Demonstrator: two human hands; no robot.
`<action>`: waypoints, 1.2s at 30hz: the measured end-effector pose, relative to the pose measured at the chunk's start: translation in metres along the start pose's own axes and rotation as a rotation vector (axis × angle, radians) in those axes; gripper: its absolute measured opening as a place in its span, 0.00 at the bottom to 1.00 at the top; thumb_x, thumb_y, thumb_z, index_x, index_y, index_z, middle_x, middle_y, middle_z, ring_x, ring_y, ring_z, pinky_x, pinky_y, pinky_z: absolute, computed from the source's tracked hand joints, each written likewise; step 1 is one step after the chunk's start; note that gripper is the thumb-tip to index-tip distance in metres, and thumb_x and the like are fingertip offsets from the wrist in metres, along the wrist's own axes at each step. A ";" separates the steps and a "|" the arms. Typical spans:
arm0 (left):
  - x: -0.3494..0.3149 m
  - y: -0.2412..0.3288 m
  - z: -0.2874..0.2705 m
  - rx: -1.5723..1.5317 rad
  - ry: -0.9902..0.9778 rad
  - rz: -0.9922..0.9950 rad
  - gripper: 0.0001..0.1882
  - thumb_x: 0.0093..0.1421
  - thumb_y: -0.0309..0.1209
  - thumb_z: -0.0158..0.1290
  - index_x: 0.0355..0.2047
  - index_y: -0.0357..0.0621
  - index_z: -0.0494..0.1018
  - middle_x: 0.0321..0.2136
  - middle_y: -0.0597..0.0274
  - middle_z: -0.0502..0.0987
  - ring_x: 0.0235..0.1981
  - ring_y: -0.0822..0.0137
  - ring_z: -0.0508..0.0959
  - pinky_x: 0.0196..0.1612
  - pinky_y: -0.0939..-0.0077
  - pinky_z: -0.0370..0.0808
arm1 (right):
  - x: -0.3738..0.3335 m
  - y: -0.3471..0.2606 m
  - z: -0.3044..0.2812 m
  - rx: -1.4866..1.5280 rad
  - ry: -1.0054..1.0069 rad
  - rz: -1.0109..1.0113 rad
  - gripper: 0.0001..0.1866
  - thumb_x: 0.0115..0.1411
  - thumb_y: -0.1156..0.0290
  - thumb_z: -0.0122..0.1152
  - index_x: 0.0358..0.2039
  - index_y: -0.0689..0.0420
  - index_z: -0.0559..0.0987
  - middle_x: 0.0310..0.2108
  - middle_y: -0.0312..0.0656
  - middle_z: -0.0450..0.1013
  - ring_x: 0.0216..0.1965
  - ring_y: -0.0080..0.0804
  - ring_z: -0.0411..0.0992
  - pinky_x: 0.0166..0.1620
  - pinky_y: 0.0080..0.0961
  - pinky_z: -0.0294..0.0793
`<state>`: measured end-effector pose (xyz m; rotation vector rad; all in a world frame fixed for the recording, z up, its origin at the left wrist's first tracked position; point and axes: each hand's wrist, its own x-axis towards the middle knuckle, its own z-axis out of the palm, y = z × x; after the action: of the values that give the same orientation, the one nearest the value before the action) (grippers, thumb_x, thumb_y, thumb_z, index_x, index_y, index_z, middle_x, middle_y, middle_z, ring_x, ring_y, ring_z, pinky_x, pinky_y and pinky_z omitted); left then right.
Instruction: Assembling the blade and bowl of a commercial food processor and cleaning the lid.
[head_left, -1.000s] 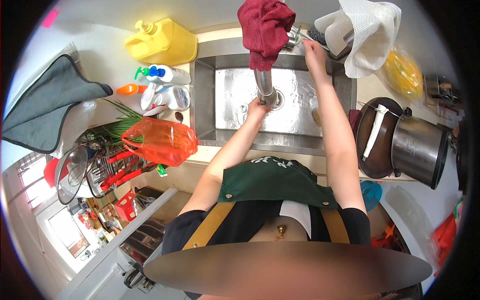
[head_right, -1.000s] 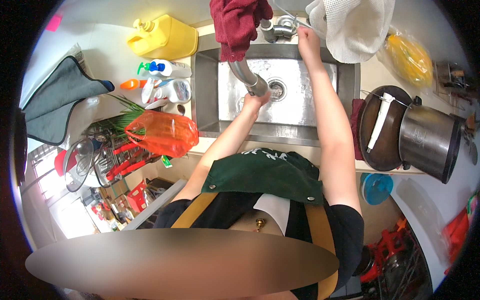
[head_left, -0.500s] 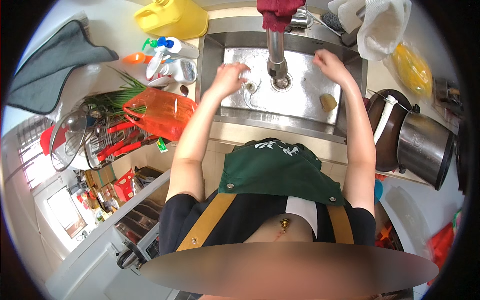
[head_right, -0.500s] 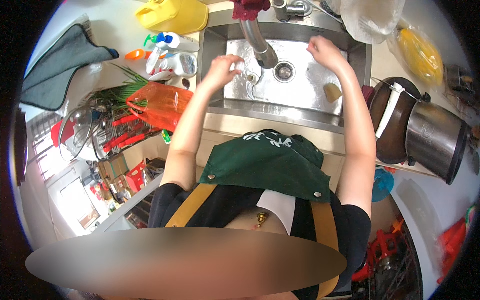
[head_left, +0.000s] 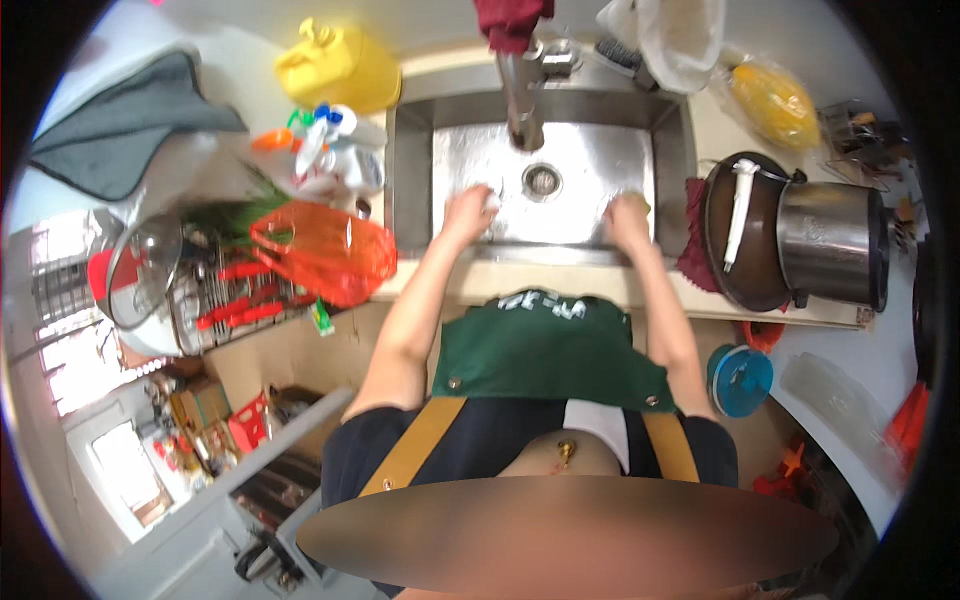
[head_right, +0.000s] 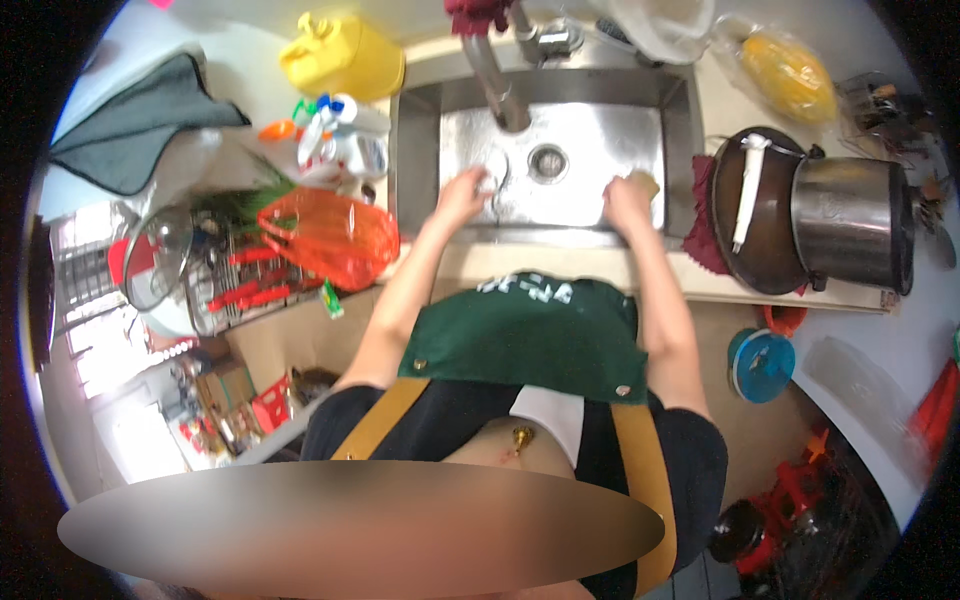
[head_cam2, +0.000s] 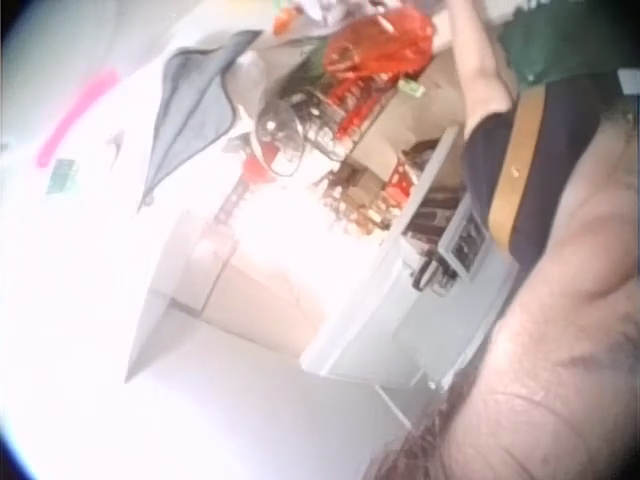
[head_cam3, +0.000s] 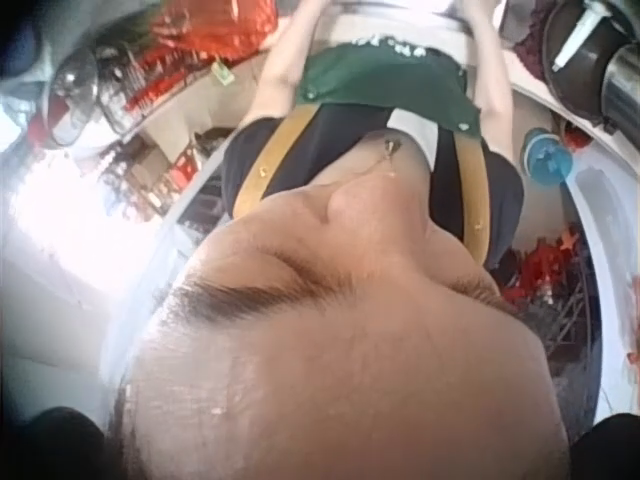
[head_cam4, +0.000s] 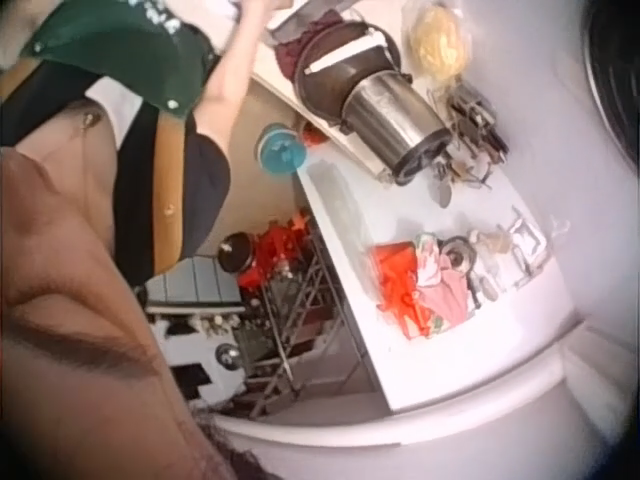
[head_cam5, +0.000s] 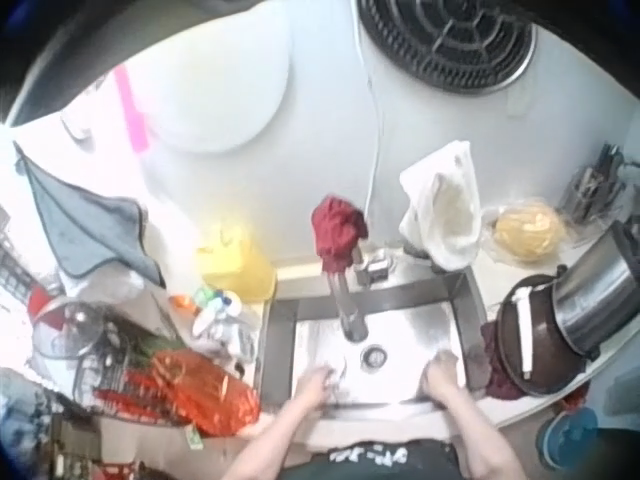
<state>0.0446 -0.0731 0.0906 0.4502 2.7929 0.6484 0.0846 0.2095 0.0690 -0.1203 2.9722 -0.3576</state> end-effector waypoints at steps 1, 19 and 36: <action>-0.004 -0.009 0.005 -0.241 -0.025 -0.161 0.17 0.40 0.33 0.56 0.33 0.44 0.69 0.29 0.56 0.72 0.33 0.57 0.72 0.36 0.66 0.67 | -0.013 0.003 0.013 0.206 0.020 0.084 0.06 0.44 0.71 0.51 0.17 0.59 0.74 0.25 0.48 0.69 0.27 0.45 0.67 0.32 0.34 0.66; -0.025 0.010 0.077 -0.290 -0.270 0.052 0.15 0.39 0.28 0.56 0.30 0.38 0.69 0.25 0.55 0.72 0.28 0.62 0.72 0.33 0.73 0.68 | -0.153 0.069 0.011 1.601 0.820 0.912 0.01 0.46 0.80 0.49 0.21 0.60 0.68 0.26 0.42 0.70 0.22 0.22 0.68 0.24 0.15 0.70; 0.014 0.141 0.161 -0.210 0.114 -0.144 0.17 0.39 0.24 0.58 0.31 0.35 0.68 0.24 0.57 0.69 0.24 0.65 0.70 0.30 0.74 0.68 | -0.392 0.506 0.010 1.011 1.127 1.583 0.16 0.47 0.77 0.52 0.39 0.63 0.68 0.22 0.36 0.70 0.18 0.19 0.66 0.16 0.14 0.65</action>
<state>0.1133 0.1146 0.0130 0.1741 2.7871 0.9479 0.4417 0.7348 -0.0099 2.8253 1.8652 -1.7395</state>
